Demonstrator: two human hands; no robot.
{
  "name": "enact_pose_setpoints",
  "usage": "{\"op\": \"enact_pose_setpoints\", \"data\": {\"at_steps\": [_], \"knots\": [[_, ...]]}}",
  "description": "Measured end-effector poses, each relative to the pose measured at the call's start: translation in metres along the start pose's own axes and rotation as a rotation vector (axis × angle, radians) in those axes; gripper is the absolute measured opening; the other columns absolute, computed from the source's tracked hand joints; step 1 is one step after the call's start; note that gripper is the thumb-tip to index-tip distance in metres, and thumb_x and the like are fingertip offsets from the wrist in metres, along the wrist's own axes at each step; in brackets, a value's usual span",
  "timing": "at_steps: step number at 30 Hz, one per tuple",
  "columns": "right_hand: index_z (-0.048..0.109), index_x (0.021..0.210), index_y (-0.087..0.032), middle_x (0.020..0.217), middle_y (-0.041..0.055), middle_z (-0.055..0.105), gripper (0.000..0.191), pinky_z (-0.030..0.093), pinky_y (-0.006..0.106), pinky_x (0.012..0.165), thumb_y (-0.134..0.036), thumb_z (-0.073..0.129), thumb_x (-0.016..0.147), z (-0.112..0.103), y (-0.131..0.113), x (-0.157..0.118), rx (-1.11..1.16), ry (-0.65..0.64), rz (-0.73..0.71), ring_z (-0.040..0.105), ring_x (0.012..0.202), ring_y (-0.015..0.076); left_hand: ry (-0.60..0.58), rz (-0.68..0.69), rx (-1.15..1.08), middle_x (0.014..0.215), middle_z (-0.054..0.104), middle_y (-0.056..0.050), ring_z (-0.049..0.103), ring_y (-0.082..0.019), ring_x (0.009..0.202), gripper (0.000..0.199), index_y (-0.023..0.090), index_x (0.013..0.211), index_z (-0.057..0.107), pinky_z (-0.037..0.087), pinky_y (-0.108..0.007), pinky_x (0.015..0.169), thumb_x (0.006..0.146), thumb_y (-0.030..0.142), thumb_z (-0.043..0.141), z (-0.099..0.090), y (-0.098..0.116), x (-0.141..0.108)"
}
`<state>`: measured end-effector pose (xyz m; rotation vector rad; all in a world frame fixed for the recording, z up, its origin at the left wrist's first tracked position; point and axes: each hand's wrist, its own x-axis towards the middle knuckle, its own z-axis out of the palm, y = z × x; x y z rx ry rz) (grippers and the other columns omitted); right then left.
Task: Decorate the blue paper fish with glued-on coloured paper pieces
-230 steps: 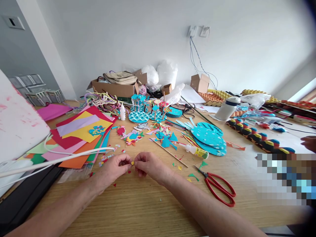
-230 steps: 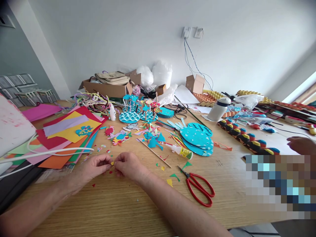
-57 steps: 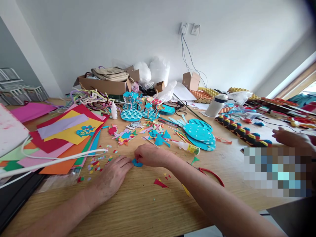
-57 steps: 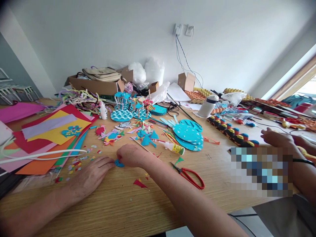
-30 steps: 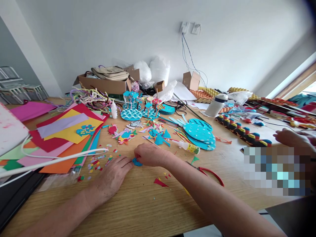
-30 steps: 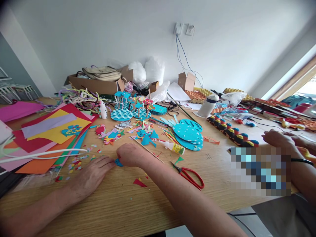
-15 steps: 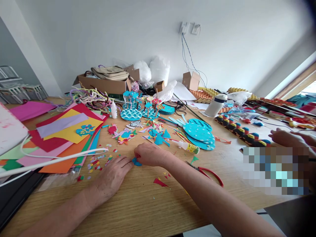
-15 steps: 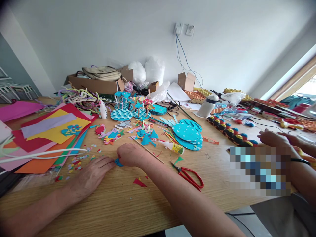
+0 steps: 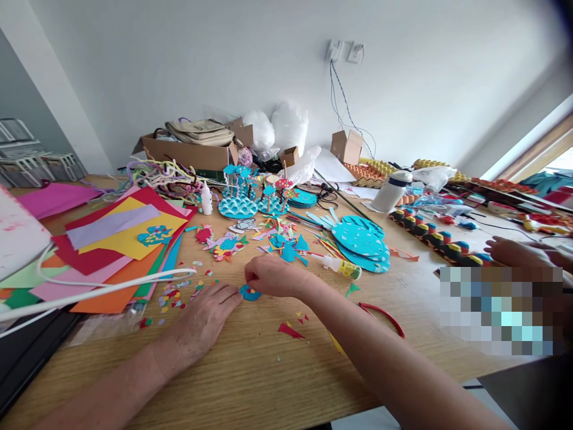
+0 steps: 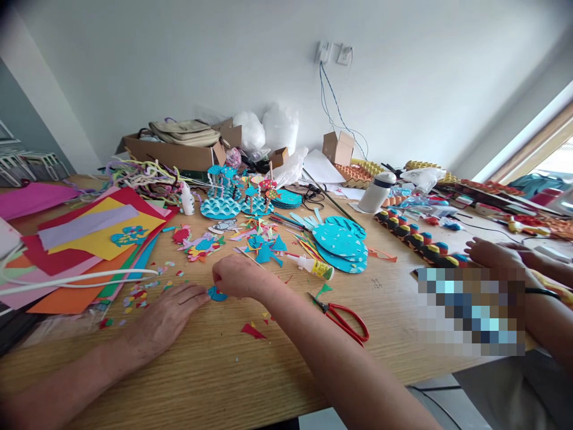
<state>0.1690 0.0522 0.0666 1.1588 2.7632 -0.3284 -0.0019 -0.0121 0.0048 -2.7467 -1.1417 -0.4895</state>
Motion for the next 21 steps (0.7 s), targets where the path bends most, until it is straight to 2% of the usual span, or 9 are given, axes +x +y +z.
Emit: {"op": "enact_pose_setpoints", "data": {"at_steps": [7, 13, 21], "knots": [[0.066, 0.088, -0.017, 0.089, 0.0073, 0.067, 0.026, 0.038, 0.022, 0.059, -0.02, 0.046, 0.072, -0.002, -0.01, 0.0, -0.02, -0.115, 0.04, 0.059, 0.079, 0.0181, -0.027, -0.022, -0.009, 0.104, 0.061, -0.007, 0.054, -0.02, 0.095, 0.043, 0.016, 0.103, 0.058, 0.047, -0.037, 0.083, 0.075, 0.0, 0.029, 0.001, 0.0, -0.001], [0.066, 0.09, -0.019, 0.09, 0.005, 0.067, 0.027, 0.039, 0.021, 0.061, -0.022, 0.045, 0.073, 0.001, -0.005, 0.002, -0.015, -0.099, 0.047, 0.059, 0.082, 0.0172, -0.014, -0.028, -0.039, 0.102, 0.062, -0.008, 0.054, -0.021, 0.093, 0.041, 0.016, 0.1, 0.059, 0.047, -0.038, 0.081, 0.078, 0.001, 0.028, 0.0, 0.0, 0.0], [0.066, 0.091, -0.016, 0.092, 0.0079, 0.067, 0.027, 0.039, 0.023, 0.059, -0.02, 0.046, 0.073, -0.006, -0.015, -0.001, -0.03, -0.127, 0.077, 0.06, 0.082, 0.0201, -0.008, -0.014, -0.009, 0.102, 0.062, -0.007, 0.054, -0.02, 0.093, 0.041, 0.017, 0.1, 0.059, 0.047, -0.037, 0.082, 0.078, 0.002, 0.028, 0.003, -0.001, -0.001]]}}
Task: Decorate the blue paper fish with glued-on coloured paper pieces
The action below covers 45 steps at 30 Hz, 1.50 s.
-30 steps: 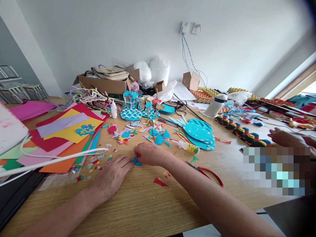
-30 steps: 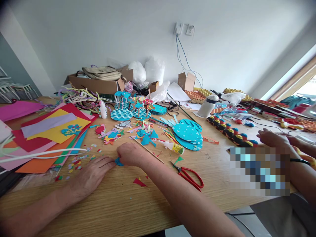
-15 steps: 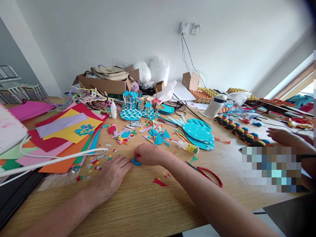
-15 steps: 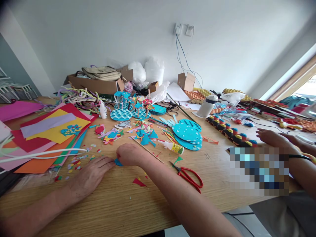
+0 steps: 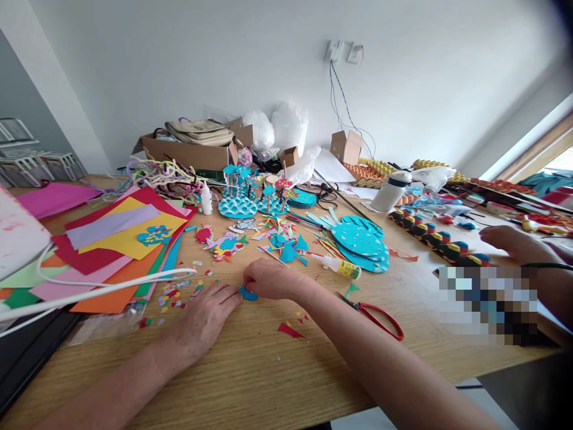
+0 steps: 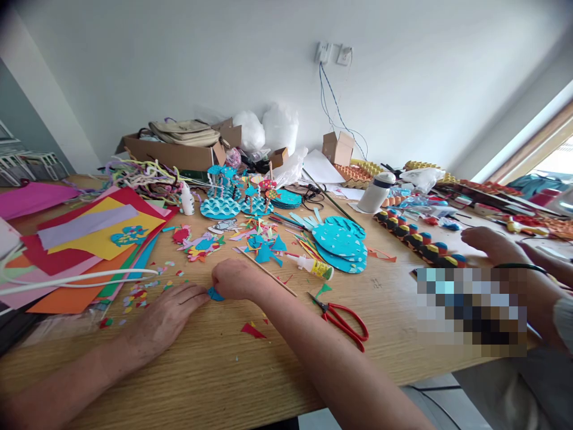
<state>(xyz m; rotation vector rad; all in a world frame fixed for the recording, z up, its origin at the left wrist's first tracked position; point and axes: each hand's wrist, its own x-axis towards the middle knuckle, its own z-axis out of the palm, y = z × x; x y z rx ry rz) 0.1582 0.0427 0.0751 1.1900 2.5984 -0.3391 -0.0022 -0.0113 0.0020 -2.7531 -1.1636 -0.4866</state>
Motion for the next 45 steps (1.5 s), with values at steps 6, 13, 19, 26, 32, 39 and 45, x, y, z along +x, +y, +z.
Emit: {"op": "enact_pose_setpoints", "data": {"at_steps": [6, 13, 19, 26, 32, 39, 45], "knots": [[0.067, 0.089, -0.016, 0.09, 0.0078, 0.067, 0.027, 0.039, 0.023, 0.059, -0.02, 0.046, 0.072, 0.003, 0.003, 0.001, 0.0, 0.004, -0.004, 0.06, 0.08, 0.0191, -0.012, -0.001, 0.022, 0.103, 0.062, -0.007, 0.054, -0.02, 0.094, 0.043, 0.016, 0.102, 0.058, 0.047, -0.037, 0.082, 0.077, 0.001, 0.027, -0.002, 0.001, -0.001], [0.066, 0.089, -0.017, 0.091, 0.0071, 0.067, 0.028, 0.038, 0.023, 0.059, -0.021, 0.045, 0.072, 0.006, 0.007, 0.002, 0.009, 0.024, -0.019, 0.059, 0.081, 0.0184, -0.025, 0.016, 0.028, 0.102, 0.062, -0.009, 0.055, -0.021, 0.093, 0.041, 0.014, 0.102, 0.058, 0.047, -0.038, 0.081, 0.077, 0.0, 0.029, -0.003, 0.001, -0.001], [0.067, 0.089, -0.018, 0.089, 0.0067, 0.067, 0.028, 0.038, 0.023, 0.058, -0.02, 0.044, 0.072, 0.008, 0.008, 0.002, 0.015, 0.037, -0.016, 0.06, 0.08, 0.0184, -0.02, 0.01, 0.028, 0.102, 0.062, -0.008, 0.055, -0.021, 0.093, 0.04, 0.015, 0.102, 0.058, 0.048, -0.037, 0.082, 0.076, 0.0, 0.031, -0.002, 0.0, 0.0], [0.067, 0.083, -0.017, 0.086, 0.0069, 0.067, 0.025, 0.036, 0.023, 0.055, -0.018, 0.046, 0.07, 0.009, 0.007, 0.002, 0.028, 0.07, -0.008, 0.059, 0.076, 0.0188, -0.03, -0.012, 0.01, 0.1, 0.063, -0.008, 0.057, -0.021, 0.092, 0.041, 0.015, 0.1, 0.06, 0.049, -0.037, 0.081, 0.075, -0.001, 0.03, -0.005, 0.004, 0.001], [0.064, 0.081, -0.017, 0.083, 0.0044, 0.065, 0.024, 0.034, 0.021, 0.057, -0.017, 0.041, 0.075, -0.001, 0.01, -0.012, 0.13, 0.287, 0.022, 0.055, 0.073, 0.0138, 0.006, -0.17, -0.242, 0.105, 0.063, -0.006, 0.056, -0.017, 0.099, 0.041, 0.018, 0.102, 0.059, 0.045, -0.032, 0.088, 0.076, 0.004, 0.03, -0.018, -0.005, 0.005], [0.055, 0.071, -0.017, 0.067, -0.0012, 0.057, 0.008, 0.026, 0.019, 0.05, -0.013, 0.048, 0.073, 0.004, 0.003, -0.047, 0.319, 0.414, -0.048, 0.044, 0.057, 0.0073, -0.13, -0.538, -0.639, 0.091, 0.066, -0.004, 0.061, -0.017, 0.083, 0.03, 0.018, 0.093, 0.061, 0.05, -0.027, 0.07, 0.078, 0.026, 0.036, -0.069, -0.035, 0.004], [0.047, 0.065, -0.017, 0.065, -0.0014, 0.051, 0.018, 0.025, 0.021, 0.053, -0.03, 0.057, 0.071, 0.006, -0.007, -0.062, 0.284, 0.411, -0.009, 0.039, 0.058, 0.0094, -0.191, -0.574, -0.589, 0.098, 0.064, -0.002, 0.06, -0.015, 0.077, 0.031, 0.021, 0.094, 0.061, 0.047, -0.023, 0.068, 0.078, 0.035, 0.039, -0.079, -0.067, -0.021]]}}
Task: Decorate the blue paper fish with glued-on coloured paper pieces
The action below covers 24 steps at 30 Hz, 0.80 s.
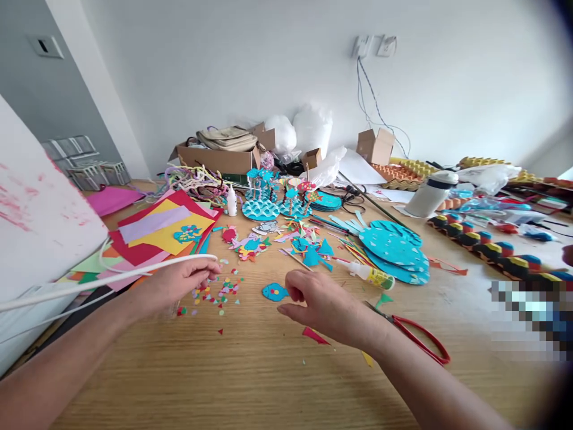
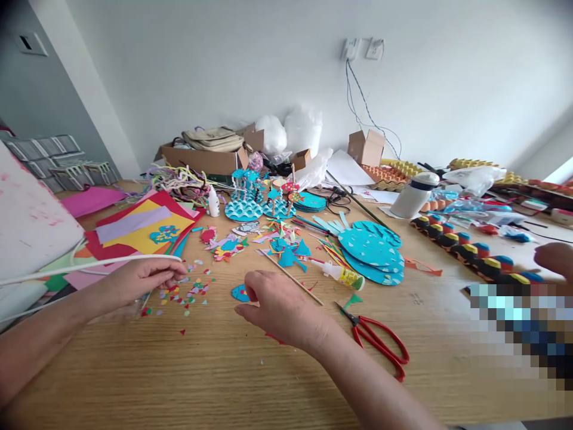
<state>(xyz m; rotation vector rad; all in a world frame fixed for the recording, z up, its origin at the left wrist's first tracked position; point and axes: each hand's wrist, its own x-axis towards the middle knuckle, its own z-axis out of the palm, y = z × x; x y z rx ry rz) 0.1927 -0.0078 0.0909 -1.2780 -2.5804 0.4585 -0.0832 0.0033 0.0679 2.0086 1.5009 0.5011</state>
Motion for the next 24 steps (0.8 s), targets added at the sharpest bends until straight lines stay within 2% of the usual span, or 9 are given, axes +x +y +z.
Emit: {"op": "enact_pose_setpoints", "data": {"at_steps": [5, 9, 11, 12, 16, 19, 24], "knots": [[0.047, 0.062, -0.016, 0.067, -0.0005, 0.051, 0.013, 0.026, 0.022, 0.054, -0.022, 0.053, 0.072, 0.0, -0.004, -0.001, 0.004, -0.031, 0.011, 0.04, 0.059, 0.0094, -0.103, -0.011, 0.251, 0.097, 0.065, 0.0, 0.058, -0.017, 0.088, 0.027, 0.024, 0.091, 0.064, 0.043, -0.024, 0.078, 0.078, 0.029, 0.041, -0.009, -0.019, -0.007], [0.05, 0.07, -0.016, 0.073, 0.0003, 0.054, 0.003, 0.028, 0.022, 0.056, -0.015, 0.049, 0.072, 0.005, -0.005, -0.003, 0.018, -0.065, 0.021, 0.044, 0.063, 0.0098, -0.173, 0.062, 0.314, 0.092, 0.066, 0.0, 0.059, -0.016, 0.084, 0.025, 0.023, 0.089, 0.065, 0.043, -0.023, 0.073, 0.078, 0.021, 0.042, 0.002, -0.02, -0.007], [0.051, 0.071, -0.017, 0.074, 0.0006, 0.054, 0.005, 0.029, 0.022, 0.058, -0.014, 0.047, 0.074, 0.007, -0.005, -0.004, 0.024, -0.091, 0.009, 0.046, 0.065, 0.0102, -0.155, 0.129, 0.328, 0.089, 0.067, -0.001, 0.058, -0.016, 0.082, 0.026, 0.023, 0.09, 0.064, 0.042, -0.025, 0.074, 0.08, 0.019, 0.041, 0.013, -0.015, -0.005], [0.052, 0.071, -0.017, 0.075, 0.0009, 0.055, 0.006, 0.03, 0.022, 0.058, -0.014, 0.047, 0.074, 0.007, -0.005, -0.005, 0.026, -0.099, 0.005, 0.046, 0.066, 0.0103, -0.108, 0.157, 0.335, 0.091, 0.066, -0.001, 0.058, -0.017, 0.084, 0.025, 0.023, 0.092, 0.063, 0.041, -0.025, 0.075, 0.08, 0.018, 0.041, 0.019, -0.011, -0.004], [0.052, 0.072, -0.016, 0.075, 0.0015, 0.055, 0.008, 0.031, 0.021, 0.057, -0.013, 0.046, 0.075, 0.002, -0.003, -0.008, 0.026, -0.09, 0.015, 0.047, 0.065, 0.0104, -0.005, 0.187, 0.436, 0.085, 0.063, -0.003, 0.055, -0.018, 0.082, 0.018, 0.019, 0.086, 0.059, 0.04, -0.027, 0.074, 0.081, 0.015, 0.042, 0.038, -0.001, 0.005], [0.052, 0.072, -0.016, 0.075, 0.0017, 0.055, 0.01, 0.032, 0.021, 0.057, -0.013, 0.044, 0.077, -0.003, 0.0, -0.011, 0.022, -0.059, 0.015, 0.047, 0.064, 0.0104, 0.016, 0.208, 0.516, 0.089, 0.06, -0.004, 0.054, -0.019, 0.087, 0.015, 0.019, 0.084, 0.056, 0.039, -0.03, 0.077, 0.079, 0.012, 0.044, 0.042, -0.001, 0.012], [0.051, 0.07, -0.016, 0.074, 0.0019, 0.055, 0.011, 0.034, 0.021, 0.057, -0.012, 0.043, 0.077, -0.008, 0.006, -0.017, 0.037, -0.014, 0.038, 0.047, 0.065, 0.0108, -0.017, 0.213, 0.551, 0.093, 0.059, -0.005, 0.054, -0.021, 0.09, 0.015, 0.019, 0.082, 0.056, 0.04, -0.032, 0.078, 0.077, 0.012, 0.045, 0.042, -0.006, 0.02]]}}
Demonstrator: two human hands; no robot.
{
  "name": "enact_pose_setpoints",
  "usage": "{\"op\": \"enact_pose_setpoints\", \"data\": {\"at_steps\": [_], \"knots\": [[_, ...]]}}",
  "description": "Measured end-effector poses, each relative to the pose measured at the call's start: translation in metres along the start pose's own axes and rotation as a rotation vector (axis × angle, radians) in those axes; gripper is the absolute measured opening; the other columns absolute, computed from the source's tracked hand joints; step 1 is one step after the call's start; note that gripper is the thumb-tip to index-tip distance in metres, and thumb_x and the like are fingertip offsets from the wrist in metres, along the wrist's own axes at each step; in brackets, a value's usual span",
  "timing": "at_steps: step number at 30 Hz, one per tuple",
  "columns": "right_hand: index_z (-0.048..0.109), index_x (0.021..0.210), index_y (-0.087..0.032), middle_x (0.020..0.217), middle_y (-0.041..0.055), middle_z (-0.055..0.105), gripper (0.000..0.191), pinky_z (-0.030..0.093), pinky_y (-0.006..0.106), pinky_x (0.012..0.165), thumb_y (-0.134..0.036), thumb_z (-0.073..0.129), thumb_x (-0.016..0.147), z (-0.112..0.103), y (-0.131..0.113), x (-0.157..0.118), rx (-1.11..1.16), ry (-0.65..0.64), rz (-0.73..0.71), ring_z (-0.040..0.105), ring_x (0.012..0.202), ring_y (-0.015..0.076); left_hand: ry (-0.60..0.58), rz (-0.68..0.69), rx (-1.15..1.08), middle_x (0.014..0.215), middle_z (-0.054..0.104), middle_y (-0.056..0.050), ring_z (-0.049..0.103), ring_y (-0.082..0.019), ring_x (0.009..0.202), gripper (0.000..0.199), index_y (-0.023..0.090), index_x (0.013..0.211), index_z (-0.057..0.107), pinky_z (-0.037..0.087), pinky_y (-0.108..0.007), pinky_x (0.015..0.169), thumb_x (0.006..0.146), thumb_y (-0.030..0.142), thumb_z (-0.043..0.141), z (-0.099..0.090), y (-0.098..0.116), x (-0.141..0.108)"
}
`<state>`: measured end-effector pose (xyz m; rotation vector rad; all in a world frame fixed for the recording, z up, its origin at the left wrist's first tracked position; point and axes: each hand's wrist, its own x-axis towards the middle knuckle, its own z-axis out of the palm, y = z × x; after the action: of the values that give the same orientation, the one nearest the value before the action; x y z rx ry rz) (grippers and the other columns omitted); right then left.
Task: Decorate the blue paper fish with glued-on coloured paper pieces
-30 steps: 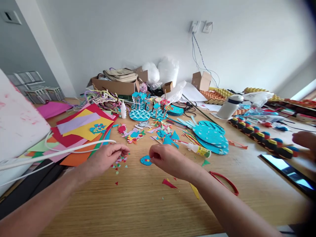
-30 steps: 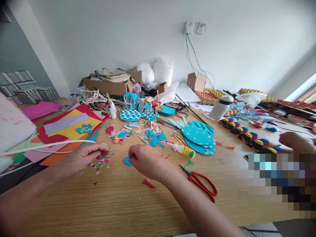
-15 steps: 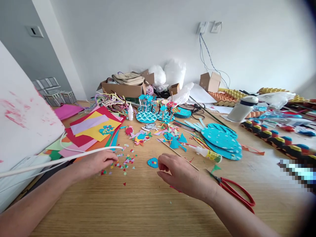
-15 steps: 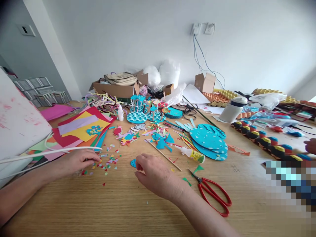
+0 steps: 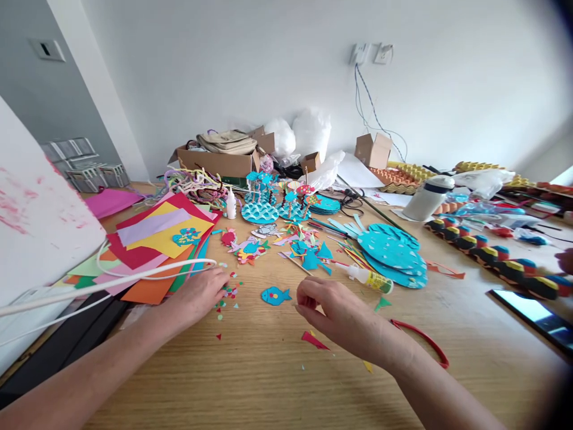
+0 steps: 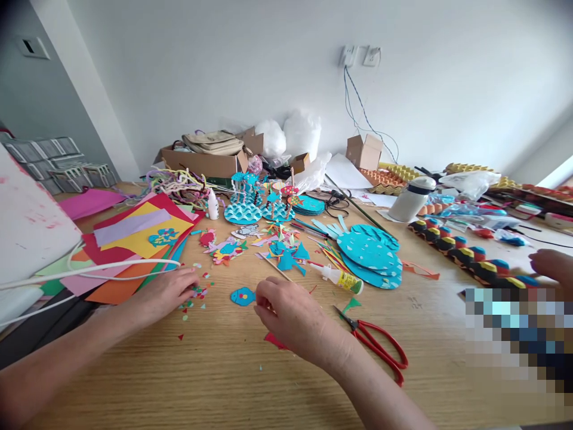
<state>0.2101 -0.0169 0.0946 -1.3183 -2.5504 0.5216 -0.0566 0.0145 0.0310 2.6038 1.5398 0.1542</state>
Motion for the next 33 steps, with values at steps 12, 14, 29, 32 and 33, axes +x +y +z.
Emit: {"op": "enact_pose_setpoints", "data": {"at_steps": [12, 14, 29, 32, 33], "knots": [[0.052, 0.068, -0.017, 0.073, 0.0013, 0.055, 0.012, 0.033, 0.021, 0.057, -0.012, 0.044, 0.076, 0.001, 0.002, -0.001, 0.0, -0.028, 0.013, 0.047, 0.063, 0.0103, -0.005, -0.032, -0.019, 0.087, 0.059, -0.005, 0.054, -0.02, 0.081, 0.019, 0.019, 0.08, 0.055, 0.038, -0.03, 0.07, 0.076, 0.009, 0.04, -0.002, 0.002, 0.004], [0.052, 0.068, -0.017, 0.073, 0.0012, 0.055, 0.013, 0.033, 0.021, 0.057, -0.012, 0.044, 0.077, 0.001, 0.003, -0.001, -0.003, -0.03, 0.014, 0.047, 0.064, 0.0101, -0.003, -0.036, -0.025, 0.084, 0.058, -0.004, 0.054, -0.019, 0.078, 0.018, 0.019, 0.078, 0.055, 0.037, -0.029, 0.067, 0.075, 0.009, 0.039, -0.004, 0.003, 0.004], [0.056, 0.067, -0.016, 0.063, -0.0015, 0.054, 0.01, 0.029, 0.019, 0.051, -0.014, 0.048, 0.072, 0.017, -0.002, 0.024, 0.179, -0.059, -0.042, 0.043, 0.056, 0.0077, 0.063, -0.17, -0.203, 0.063, 0.054, 0.003, 0.051, -0.013, 0.059, 0.01, 0.02, 0.071, 0.05, 0.035, -0.022, 0.053, 0.075, 0.018, 0.041, -0.011, 0.002, 0.004], [0.055, 0.071, -0.016, 0.061, -0.0026, 0.053, 0.007, 0.031, 0.018, 0.049, -0.015, 0.048, 0.072, 0.027, -0.003, 0.035, 0.352, -0.102, 0.02, 0.045, 0.054, 0.0069, 0.083, -0.205, -0.353, 0.059, 0.053, 0.004, 0.051, -0.012, 0.055, 0.007, 0.02, 0.07, 0.049, 0.036, -0.021, 0.051, 0.073, 0.02, 0.042, -0.008, 0.003, 0.002], [0.054, 0.071, -0.016, 0.06, -0.003, 0.053, 0.006, 0.032, 0.017, 0.048, -0.015, 0.048, 0.072, 0.031, -0.004, 0.039, 0.426, -0.126, 0.052, 0.046, 0.053, 0.0066, 0.099, -0.204, -0.392, 0.06, 0.054, 0.004, 0.051, -0.012, 0.056, 0.006, 0.02, 0.07, 0.049, 0.037, -0.021, 0.052, 0.073, 0.02, 0.043, -0.007, 0.004, 0.001]]}}
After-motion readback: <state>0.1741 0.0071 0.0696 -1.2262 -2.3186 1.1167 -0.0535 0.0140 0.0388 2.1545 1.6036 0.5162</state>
